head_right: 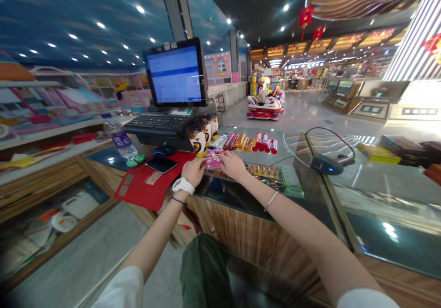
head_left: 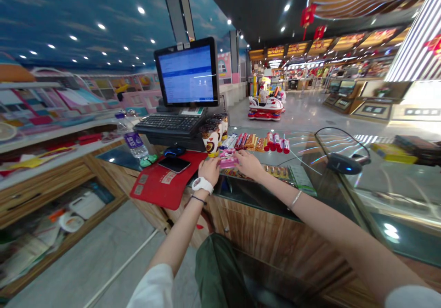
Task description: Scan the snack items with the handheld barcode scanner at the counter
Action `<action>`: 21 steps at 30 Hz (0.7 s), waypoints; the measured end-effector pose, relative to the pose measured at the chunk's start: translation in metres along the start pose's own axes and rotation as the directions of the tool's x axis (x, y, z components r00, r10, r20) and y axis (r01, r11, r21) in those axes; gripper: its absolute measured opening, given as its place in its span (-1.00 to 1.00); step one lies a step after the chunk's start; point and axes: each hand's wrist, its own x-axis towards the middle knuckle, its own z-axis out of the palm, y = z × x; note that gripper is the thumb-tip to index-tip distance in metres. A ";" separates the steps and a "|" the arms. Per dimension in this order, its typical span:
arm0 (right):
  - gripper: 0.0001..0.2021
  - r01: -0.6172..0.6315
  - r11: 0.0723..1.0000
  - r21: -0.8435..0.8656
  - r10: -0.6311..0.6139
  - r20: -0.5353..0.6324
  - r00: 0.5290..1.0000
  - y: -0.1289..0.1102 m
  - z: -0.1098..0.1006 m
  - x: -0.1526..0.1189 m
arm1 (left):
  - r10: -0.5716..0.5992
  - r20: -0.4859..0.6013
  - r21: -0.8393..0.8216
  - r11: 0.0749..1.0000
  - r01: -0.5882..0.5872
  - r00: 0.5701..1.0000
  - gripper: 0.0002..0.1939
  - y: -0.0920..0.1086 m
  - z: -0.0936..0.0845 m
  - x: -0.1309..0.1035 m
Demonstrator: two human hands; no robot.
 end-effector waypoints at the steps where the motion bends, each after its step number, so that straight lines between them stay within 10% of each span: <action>1: -0.64 -0.006 1.000 0.026 0.005 0.028 1.000 0.002 0.000 -0.005 | -0.006 -0.013 0.024 1.000 0.006 1.000 -0.66 0.001 -0.002 0.000; 21: -0.35 -0.059 0.993 0.104 0.033 0.233 0.972 -0.015 0.012 0.001 | 0.004 0.225 0.136 0.990 -0.036 0.974 -0.45 0.021 -0.002 -0.006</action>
